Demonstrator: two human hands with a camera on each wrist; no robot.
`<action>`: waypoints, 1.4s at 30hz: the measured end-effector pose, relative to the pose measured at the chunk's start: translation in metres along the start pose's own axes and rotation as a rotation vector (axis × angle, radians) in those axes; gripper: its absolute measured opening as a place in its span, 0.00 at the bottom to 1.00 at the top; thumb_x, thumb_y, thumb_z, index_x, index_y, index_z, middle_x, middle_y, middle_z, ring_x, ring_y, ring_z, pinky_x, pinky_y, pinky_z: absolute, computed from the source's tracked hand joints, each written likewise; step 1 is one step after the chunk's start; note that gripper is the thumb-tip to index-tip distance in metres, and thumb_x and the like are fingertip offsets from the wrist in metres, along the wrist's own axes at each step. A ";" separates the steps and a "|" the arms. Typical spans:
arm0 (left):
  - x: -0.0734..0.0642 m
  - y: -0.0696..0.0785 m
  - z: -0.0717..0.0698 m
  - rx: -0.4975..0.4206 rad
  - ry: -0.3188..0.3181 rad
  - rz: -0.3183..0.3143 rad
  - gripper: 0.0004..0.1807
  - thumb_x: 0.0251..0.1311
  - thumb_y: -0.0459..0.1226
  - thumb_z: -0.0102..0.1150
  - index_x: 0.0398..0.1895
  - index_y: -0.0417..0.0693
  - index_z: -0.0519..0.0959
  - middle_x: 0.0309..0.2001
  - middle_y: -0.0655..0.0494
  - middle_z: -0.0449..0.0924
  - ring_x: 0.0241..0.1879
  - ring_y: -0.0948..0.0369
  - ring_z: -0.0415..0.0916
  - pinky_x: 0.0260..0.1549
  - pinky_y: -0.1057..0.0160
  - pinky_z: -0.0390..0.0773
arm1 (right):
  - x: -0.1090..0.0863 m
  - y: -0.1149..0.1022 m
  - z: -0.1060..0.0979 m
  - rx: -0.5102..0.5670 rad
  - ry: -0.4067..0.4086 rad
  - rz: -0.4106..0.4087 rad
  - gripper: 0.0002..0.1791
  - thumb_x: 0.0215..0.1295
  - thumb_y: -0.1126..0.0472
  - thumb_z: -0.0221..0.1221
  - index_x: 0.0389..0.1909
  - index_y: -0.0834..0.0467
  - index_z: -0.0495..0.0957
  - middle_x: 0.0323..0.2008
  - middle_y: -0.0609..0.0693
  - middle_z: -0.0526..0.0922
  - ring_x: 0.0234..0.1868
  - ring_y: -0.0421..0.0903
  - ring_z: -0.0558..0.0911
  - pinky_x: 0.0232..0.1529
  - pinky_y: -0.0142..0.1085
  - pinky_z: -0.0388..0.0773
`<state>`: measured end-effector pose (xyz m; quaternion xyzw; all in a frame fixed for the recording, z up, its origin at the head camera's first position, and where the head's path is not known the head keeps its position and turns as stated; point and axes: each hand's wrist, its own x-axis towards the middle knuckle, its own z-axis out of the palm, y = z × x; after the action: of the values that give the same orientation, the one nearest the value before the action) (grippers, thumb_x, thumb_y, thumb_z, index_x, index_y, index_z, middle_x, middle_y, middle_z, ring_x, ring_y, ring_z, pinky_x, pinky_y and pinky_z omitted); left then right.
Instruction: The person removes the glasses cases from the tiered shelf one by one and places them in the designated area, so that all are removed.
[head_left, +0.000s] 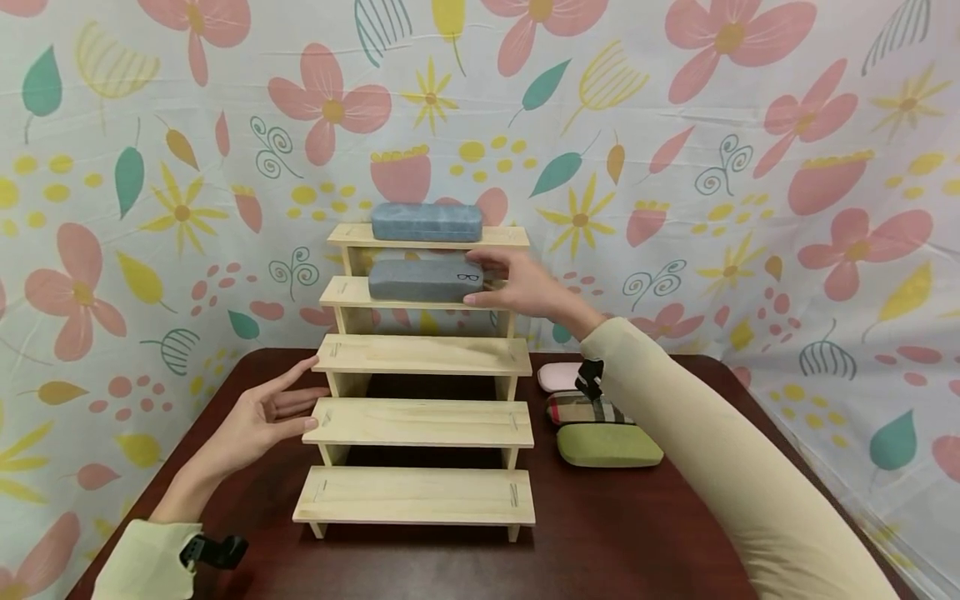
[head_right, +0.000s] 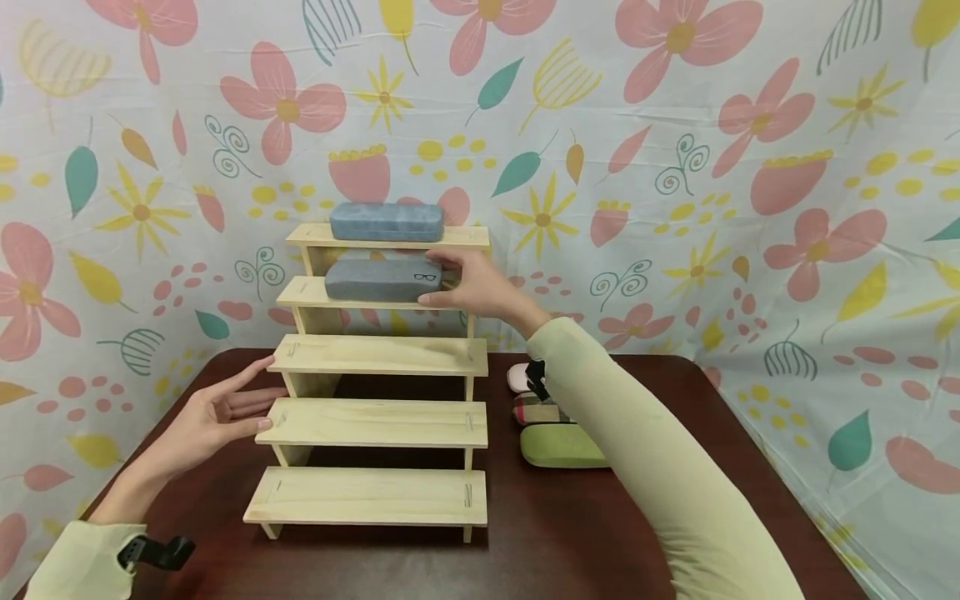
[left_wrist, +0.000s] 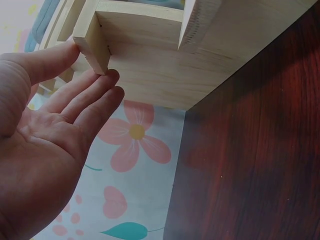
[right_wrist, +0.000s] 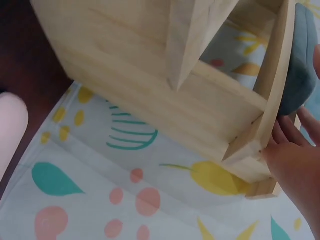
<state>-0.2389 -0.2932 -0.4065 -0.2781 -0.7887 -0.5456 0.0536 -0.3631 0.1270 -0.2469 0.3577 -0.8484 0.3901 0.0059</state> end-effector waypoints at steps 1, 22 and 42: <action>0.000 0.000 0.000 0.001 0.001 -0.005 0.48 0.66 0.25 0.68 0.85 0.50 0.57 0.73 0.51 0.72 0.63 0.64 0.79 0.45 0.60 0.86 | 0.002 0.000 0.001 0.006 -0.004 0.009 0.41 0.68 0.59 0.73 0.78 0.64 0.67 0.75 0.59 0.70 0.75 0.54 0.69 0.73 0.46 0.66; 0.000 0.003 0.000 -0.004 -0.005 -0.001 0.48 0.66 0.24 0.68 0.85 0.48 0.56 0.75 0.49 0.70 0.64 0.63 0.79 0.46 0.60 0.86 | 0.017 0.003 0.009 0.138 -0.018 0.051 0.37 0.69 0.62 0.71 0.76 0.62 0.69 0.74 0.54 0.70 0.64 0.51 0.77 0.61 0.47 0.76; 0.000 0.003 0.000 -0.001 0.000 -0.015 0.48 0.66 0.24 0.69 0.85 0.49 0.57 0.73 0.41 0.72 0.63 0.64 0.79 0.45 0.59 0.86 | 0.018 0.006 0.007 0.204 -0.039 0.112 0.39 0.69 0.57 0.72 0.78 0.59 0.69 0.77 0.51 0.67 0.78 0.49 0.64 0.72 0.46 0.68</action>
<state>-0.2375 -0.2923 -0.4041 -0.2724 -0.7905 -0.5464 0.0495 -0.3782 0.1141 -0.2509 0.3159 -0.8230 0.4670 -0.0690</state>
